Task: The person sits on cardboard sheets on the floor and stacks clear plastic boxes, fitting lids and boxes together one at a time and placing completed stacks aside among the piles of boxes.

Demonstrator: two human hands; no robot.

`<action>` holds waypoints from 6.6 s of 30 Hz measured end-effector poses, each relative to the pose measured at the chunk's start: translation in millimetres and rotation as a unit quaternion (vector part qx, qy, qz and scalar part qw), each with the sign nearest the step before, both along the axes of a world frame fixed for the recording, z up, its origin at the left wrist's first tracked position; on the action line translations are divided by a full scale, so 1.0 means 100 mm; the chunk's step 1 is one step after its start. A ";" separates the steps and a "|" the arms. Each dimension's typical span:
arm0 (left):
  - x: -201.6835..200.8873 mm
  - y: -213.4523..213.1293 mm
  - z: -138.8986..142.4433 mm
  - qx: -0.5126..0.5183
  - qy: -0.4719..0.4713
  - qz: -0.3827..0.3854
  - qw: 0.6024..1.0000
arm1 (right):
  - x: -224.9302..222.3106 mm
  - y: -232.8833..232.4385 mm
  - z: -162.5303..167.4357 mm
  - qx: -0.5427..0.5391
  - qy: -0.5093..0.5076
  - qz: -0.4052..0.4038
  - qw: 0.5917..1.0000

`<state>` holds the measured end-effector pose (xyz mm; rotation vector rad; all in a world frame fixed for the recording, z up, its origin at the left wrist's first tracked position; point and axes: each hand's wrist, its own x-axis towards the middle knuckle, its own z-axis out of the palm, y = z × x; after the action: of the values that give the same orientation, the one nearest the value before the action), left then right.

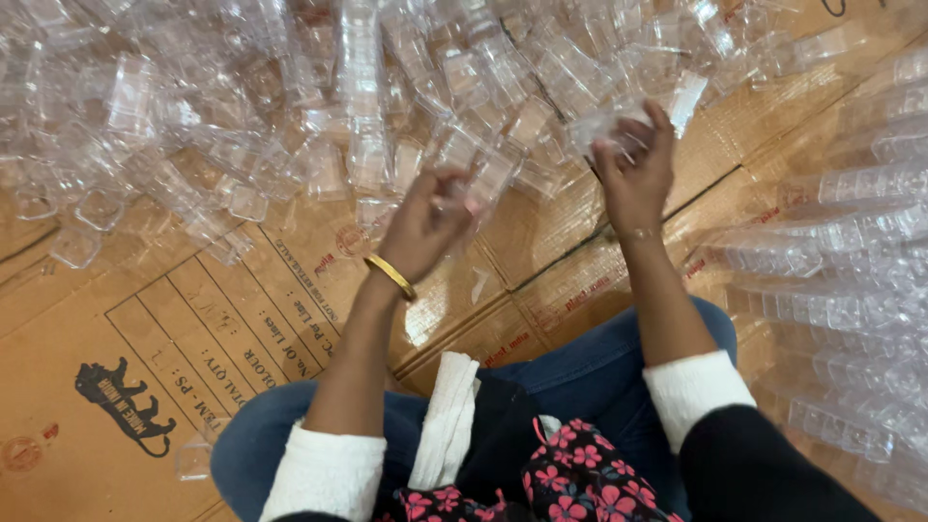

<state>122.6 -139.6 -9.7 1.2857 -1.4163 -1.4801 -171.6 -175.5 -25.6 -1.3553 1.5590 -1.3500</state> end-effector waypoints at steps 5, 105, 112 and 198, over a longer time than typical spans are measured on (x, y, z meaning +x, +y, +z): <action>-0.24 0.03 -0.07 0.133 -0.265 -0.172 0.939 | 0.28 0.46 0.15 0.175 -0.183 0.150 0.956; 0.24 -0.01 -0.01 -0.120 0.060 0.189 0.973 | 1.08 0.94 0.22 0.245 -0.199 0.225 0.922; 0.65 -0.12 -0.19 -0.182 0.101 0.311 0.927 | 1.71 1.48 -0.34 0.191 -0.082 0.380 0.901; 0.30 -0.08 -0.05 0.148 0.527 -0.082 0.833 | 0.99 -0.02 1.01 -0.048 0.084 0.323 0.941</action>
<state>153.1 -147.6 -15.1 0.2946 -0.5551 -2.0869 -72.5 -177.3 75.2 -1.8698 1.0018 -0.9202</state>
